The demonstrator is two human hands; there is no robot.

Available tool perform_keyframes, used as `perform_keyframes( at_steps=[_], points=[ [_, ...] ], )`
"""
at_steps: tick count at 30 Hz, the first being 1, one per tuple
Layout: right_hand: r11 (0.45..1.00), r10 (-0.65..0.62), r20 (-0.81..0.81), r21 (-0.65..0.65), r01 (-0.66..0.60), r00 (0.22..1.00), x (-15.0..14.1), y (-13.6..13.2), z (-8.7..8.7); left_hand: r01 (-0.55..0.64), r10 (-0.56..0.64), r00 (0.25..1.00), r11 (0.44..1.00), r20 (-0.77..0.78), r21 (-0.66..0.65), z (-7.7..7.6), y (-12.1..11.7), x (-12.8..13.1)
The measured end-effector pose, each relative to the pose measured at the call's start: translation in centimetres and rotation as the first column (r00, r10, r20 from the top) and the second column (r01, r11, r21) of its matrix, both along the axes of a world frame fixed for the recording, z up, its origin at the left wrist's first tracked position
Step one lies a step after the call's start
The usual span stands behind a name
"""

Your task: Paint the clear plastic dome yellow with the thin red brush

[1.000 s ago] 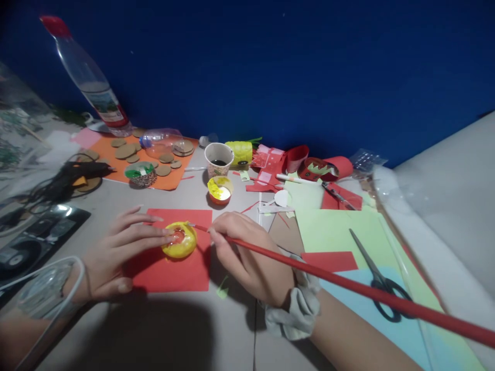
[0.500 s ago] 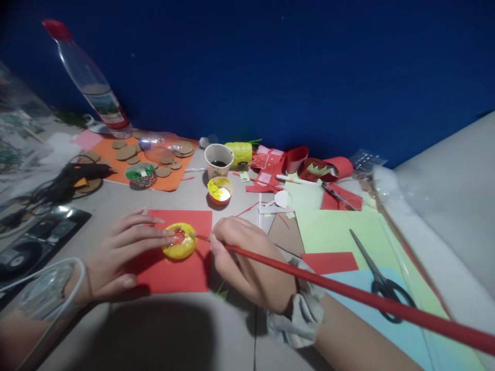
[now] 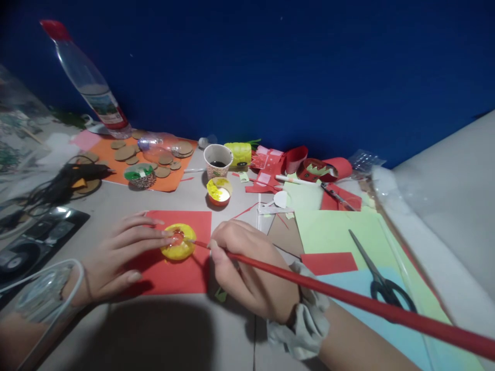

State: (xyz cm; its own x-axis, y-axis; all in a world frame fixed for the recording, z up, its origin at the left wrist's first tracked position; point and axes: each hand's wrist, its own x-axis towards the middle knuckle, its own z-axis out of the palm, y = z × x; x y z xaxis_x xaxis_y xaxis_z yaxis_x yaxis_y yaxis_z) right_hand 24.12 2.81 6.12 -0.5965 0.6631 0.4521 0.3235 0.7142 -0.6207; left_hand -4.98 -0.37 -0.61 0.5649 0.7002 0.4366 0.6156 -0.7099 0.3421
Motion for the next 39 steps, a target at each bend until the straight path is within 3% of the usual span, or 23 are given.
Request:
perform_keyframes(
  at_steps=[7, 11, 15, 20, 24, 28, 32, 36, 39],
  points=[
    [0.993, -0.091, -0.030, -0.072, 0.089, 0.995, 0.00, -0.20, -0.18, 0.007, -0.007, 1.000, 1.000, 0.021, 0.014, 0.02, 0.06, 0.21],
    [0.992, -0.105, 0.037, -0.063, 0.107, 0.994, -0.18, -0.22, -0.06, 0.004, -0.004, 0.999, 1.000, 0.032, 0.005, -0.16, 0.01, 0.30],
    [0.988, -0.127, -0.035, -0.091, 0.123, 0.991, -0.23, -0.27, -0.06, -0.018, 0.018, 0.999, 1.000, 0.032, -0.002, -0.19, -0.12, 0.31],
    [0.989, -0.126, 0.055, -0.069, 0.130, 0.990, -0.02, -0.29, -0.11, -0.008, 0.008, 1.000, 1.000, 0.022, 0.013, -0.12, -0.10, 0.28],
    [0.996, -0.077, 0.000, -0.054, 0.076, 0.997, -0.02, -0.22, 0.05, -0.008, 0.007, 1.000, 1.000, 0.022, 0.013, -0.21, -0.04, 0.30],
    [0.997, -0.063, 0.044, -0.049, 0.066, 0.997, -0.04, -0.25, 0.15, 0.004, -0.004, 1.000, 1.000, 0.030, 0.008, -0.25, -0.03, 0.28],
    [0.994, -0.085, -0.016, -0.075, 0.083, 0.996, 0.13, -0.35, 0.18, 0.001, -0.001, 0.999, 1.000, 0.038, 0.002, -0.26, -0.04, 0.36],
    [0.995, -0.017, 0.034, -0.094, 0.020, 0.999, 0.16, -0.56, 0.27, -0.005, 0.004, 1.000, 1.000, 0.030, 0.015, -0.20, -0.05, 0.41],
    [0.992, -0.007, -0.014, -0.130, 0.005, 1.000, 0.09, -0.70, 0.31, 0.004, -0.004, 1.000, 1.000, 0.013, -0.016, -0.16, -0.08, 0.29]
  ],
)
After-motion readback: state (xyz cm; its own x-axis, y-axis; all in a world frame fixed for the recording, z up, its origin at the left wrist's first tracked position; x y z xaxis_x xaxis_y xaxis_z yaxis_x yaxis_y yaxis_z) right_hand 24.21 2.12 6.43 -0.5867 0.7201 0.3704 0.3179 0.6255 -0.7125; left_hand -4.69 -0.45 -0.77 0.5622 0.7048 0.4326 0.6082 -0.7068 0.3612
